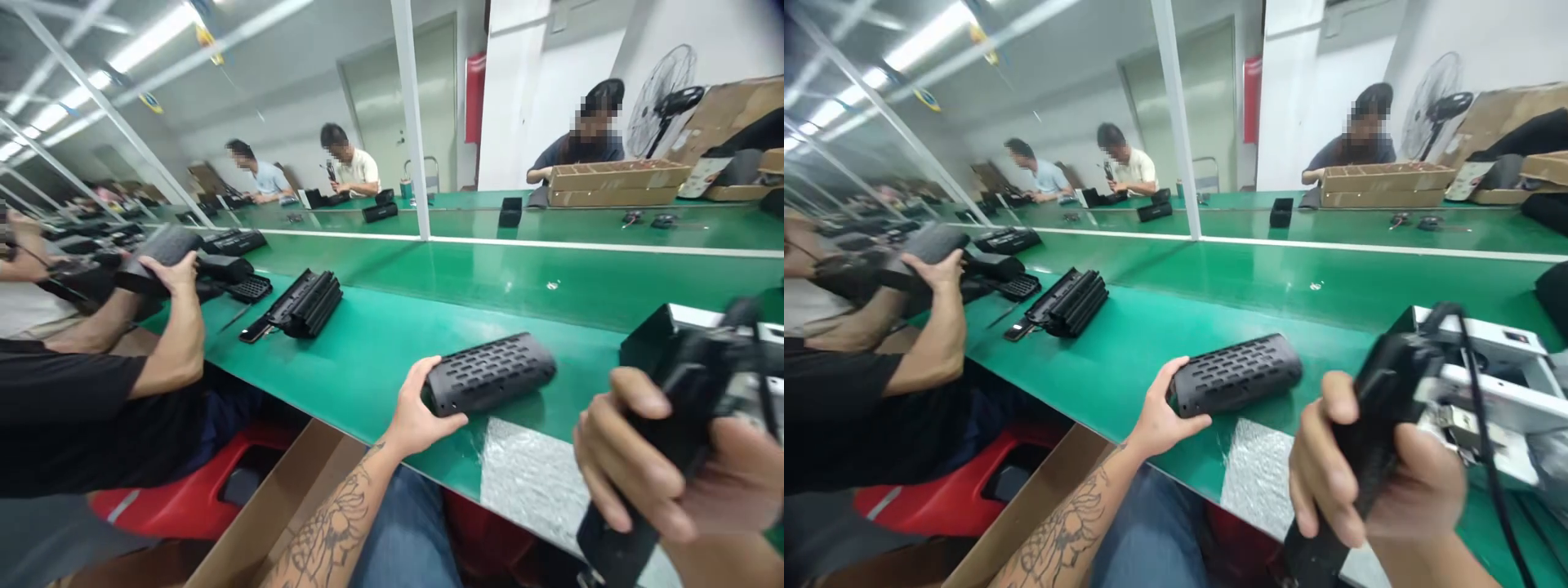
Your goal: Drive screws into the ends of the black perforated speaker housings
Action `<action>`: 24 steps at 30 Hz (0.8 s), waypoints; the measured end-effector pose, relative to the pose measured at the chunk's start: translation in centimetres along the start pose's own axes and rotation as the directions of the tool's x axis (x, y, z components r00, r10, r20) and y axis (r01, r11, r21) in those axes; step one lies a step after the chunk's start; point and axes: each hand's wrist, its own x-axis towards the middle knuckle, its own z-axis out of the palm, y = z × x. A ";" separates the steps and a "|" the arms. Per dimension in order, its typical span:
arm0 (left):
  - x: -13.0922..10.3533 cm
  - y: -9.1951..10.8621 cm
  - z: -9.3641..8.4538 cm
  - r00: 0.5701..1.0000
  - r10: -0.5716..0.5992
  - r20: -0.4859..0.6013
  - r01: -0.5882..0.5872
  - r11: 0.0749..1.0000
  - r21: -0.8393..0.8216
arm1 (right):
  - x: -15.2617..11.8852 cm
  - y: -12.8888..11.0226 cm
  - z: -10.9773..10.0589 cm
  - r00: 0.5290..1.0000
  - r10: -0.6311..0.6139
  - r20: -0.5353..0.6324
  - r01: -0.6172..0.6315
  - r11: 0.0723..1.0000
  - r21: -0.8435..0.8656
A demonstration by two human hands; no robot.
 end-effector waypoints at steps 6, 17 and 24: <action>9.4 -3.7 -1.1 0.824 -0.307 -0.476 0.339 0.940 -0.020 | -0.2 7.7 -5.2 0.899 0.414 -0.144 -0.275 0.789 0.549; 24.8 -2.3 14.0 0.911 -0.169 -0.377 0.241 0.958 0.153 | -0.4 10.3 -8.4 0.755 0.514 -0.407 -0.215 0.781 0.586; 28.3 0.9 22.9 0.919 -0.264 -0.293 0.316 0.937 0.148 | 0.3 9.1 -8.4 0.716 0.491 -0.496 -0.181 0.817 0.547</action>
